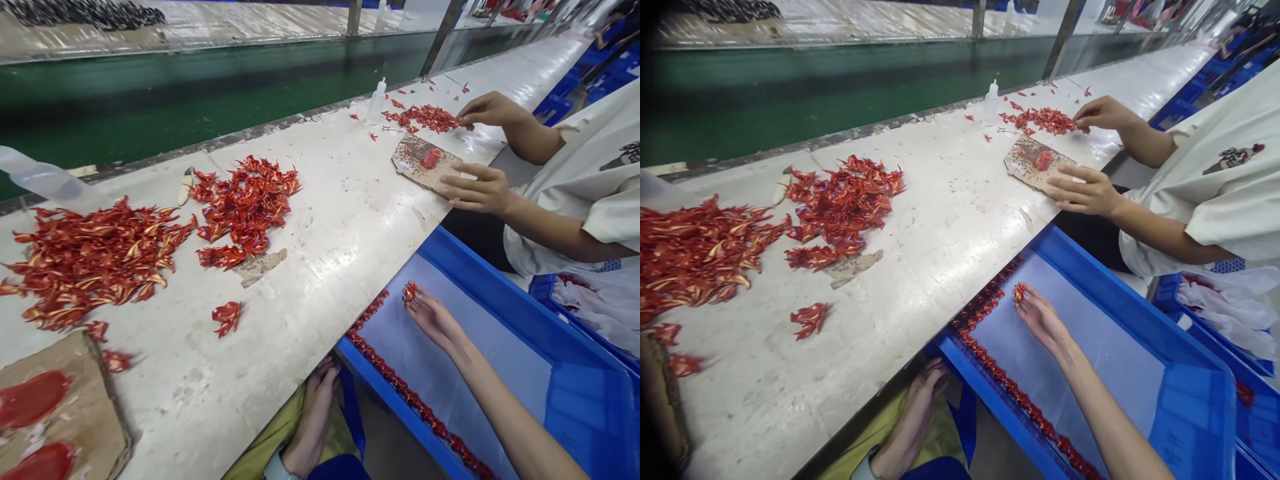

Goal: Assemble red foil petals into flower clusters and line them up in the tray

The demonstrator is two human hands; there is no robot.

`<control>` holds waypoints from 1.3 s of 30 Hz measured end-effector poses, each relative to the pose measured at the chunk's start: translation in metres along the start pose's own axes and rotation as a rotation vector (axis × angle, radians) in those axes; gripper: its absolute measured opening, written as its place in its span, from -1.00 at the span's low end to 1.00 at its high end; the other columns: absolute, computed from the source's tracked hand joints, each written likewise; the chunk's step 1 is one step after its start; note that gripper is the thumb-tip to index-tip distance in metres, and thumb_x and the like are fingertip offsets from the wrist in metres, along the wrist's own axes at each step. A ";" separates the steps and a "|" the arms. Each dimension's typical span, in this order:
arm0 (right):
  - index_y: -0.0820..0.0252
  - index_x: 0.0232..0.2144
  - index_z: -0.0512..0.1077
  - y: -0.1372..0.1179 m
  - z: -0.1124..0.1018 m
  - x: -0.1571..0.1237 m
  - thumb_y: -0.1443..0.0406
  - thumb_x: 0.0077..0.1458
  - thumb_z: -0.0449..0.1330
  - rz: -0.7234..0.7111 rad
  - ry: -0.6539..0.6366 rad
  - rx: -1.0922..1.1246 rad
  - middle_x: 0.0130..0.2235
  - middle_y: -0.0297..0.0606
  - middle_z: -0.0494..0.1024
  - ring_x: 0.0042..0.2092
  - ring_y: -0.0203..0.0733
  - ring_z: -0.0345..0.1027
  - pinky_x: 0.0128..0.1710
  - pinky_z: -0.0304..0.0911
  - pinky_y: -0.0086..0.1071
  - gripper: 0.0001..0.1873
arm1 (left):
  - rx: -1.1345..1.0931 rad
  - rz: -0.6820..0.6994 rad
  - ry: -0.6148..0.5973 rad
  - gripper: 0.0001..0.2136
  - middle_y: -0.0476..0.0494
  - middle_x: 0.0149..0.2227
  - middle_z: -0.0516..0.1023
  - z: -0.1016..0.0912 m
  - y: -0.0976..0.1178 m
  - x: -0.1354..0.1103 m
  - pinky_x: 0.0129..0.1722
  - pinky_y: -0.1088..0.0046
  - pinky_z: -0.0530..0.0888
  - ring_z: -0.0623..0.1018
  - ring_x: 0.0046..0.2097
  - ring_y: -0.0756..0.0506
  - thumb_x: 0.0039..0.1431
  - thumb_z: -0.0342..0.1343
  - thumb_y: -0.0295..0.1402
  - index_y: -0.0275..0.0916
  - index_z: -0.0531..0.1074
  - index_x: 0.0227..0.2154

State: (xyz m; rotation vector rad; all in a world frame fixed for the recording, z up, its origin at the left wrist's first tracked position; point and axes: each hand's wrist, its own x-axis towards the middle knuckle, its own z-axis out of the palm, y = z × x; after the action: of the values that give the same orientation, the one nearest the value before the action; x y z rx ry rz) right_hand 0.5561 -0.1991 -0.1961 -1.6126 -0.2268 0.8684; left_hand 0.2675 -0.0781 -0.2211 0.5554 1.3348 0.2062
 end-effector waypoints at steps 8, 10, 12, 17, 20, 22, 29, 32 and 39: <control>0.17 0.10 0.52 0.007 0.002 0.018 0.18 0.41 0.30 0.027 -0.018 -0.221 0.12 -0.13 0.59 0.02 -0.04 0.57 0.02 0.55 -0.07 -0.70 | 0.036 0.020 -0.023 -0.86 -0.16 -0.01 0.64 -0.003 -0.006 0.002 0.05 0.12 0.62 0.64 0.02 -0.17 0.36 0.29 -0.35 -0.27 0.55 -0.10; 0.18 0.10 0.52 0.010 0.005 0.029 0.19 0.41 0.31 0.020 -0.008 -0.304 0.11 -0.13 0.59 0.01 -0.05 0.57 0.00 0.55 -0.07 -0.70 | 0.048 0.052 -0.043 -0.86 -0.15 -0.04 0.64 -0.008 -0.011 0.000 0.04 0.12 0.62 0.65 0.00 -0.16 0.36 0.29 -0.34 -0.28 0.55 -0.11; 0.18 0.11 0.51 0.012 0.008 0.040 0.18 0.41 0.30 0.009 0.002 -0.377 0.11 -0.13 0.59 0.01 -0.05 0.57 0.00 0.56 -0.08 -0.69 | 0.062 0.080 -0.088 -0.86 -0.13 -0.07 0.64 -0.015 -0.014 -0.002 0.03 0.13 0.62 0.65 -0.02 -0.15 0.35 0.29 -0.33 -0.28 0.55 -0.13; 0.16 0.11 0.51 0.016 0.013 0.056 0.18 0.41 0.30 -0.030 0.024 -0.507 0.14 -0.12 0.58 0.03 -0.04 0.56 0.02 0.55 -0.06 -0.69 | 0.086 0.114 -0.207 -0.87 -0.12 -0.10 0.65 -0.034 -0.019 0.000 0.01 0.14 0.63 0.66 -0.04 -0.15 0.35 0.30 -0.34 -0.28 0.56 -0.14; 0.17 0.12 0.51 0.017 0.011 0.057 0.18 0.41 0.30 -0.059 0.045 -0.555 0.13 -0.13 0.58 0.02 -0.04 0.57 0.01 0.55 -0.06 -0.68 | 0.093 0.125 -0.230 -0.86 -0.12 -0.10 0.65 -0.038 -0.019 0.002 0.02 0.14 0.63 0.66 -0.05 -0.15 0.35 0.30 -0.33 -0.28 0.56 -0.14; 0.16 0.11 0.51 0.017 0.007 0.056 0.18 0.42 0.29 -0.081 0.067 -0.578 0.14 -0.12 0.58 0.03 -0.04 0.56 0.02 0.55 -0.07 -0.70 | 0.103 0.132 -0.232 -0.86 -0.12 -0.10 0.65 -0.037 -0.019 0.002 0.02 0.13 0.63 0.66 -0.05 -0.15 0.36 0.29 -0.32 -0.28 0.55 -0.13; 0.17 0.11 0.51 0.028 0.006 0.059 0.17 0.41 0.30 -0.150 0.102 -0.629 0.13 -0.13 0.59 0.02 -0.04 0.57 0.01 0.55 -0.07 -0.69 | 0.164 0.187 -0.234 -0.82 -0.09 -0.17 0.64 -0.038 -0.029 0.002 -0.07 0.20 0.63 0.65 -0.15 -0.11 0.38 0.27 -0.24 -0.27 0.54 -0.17; 0.18 0.10 0.51 0.034 0.008 0.060 0.17 0.40 0.31 -0.191 0.102 -0.634 0.11 -0.14 0.59 0.00 -0.05 0.57 -0.01 0.56 -0.08 -0.68 | 0.190 0.220 -0.275 -0.79 -0.07 -0.21 0.64 -0.042 -0.036 0.002 -0.10 0.23 0.63 0.65 -0.20 -0.09 0.40 0.24 -0.19 -0.26 0.54 -0.18; 0.32 0.01 0.57 0.038 -0.016 0.039 0.16 0.61 -0.16 -0.240 0.149 -0.720 -0.09 -0.28 0.59 -0.02 -0.01 0.60 -0.06 0.54 -0.18 -0.46 | 0.297 0.398 -0.406 -0.67 -0.04 -0.29 0.60 -0.067 -0.035 -0.028 -0.05 0.18 0.57 0.62 -0.20 -0.11 0.35 0.24 -0.03 -0.24 0.53 -0.26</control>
State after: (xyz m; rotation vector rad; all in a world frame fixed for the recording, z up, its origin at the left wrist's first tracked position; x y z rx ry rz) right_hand 0.5817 -0.1977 -0.2471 -2.2443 -0.6685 0.4935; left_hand 0.1905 -0.1028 -0.2233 1.0558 0.8533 0.2065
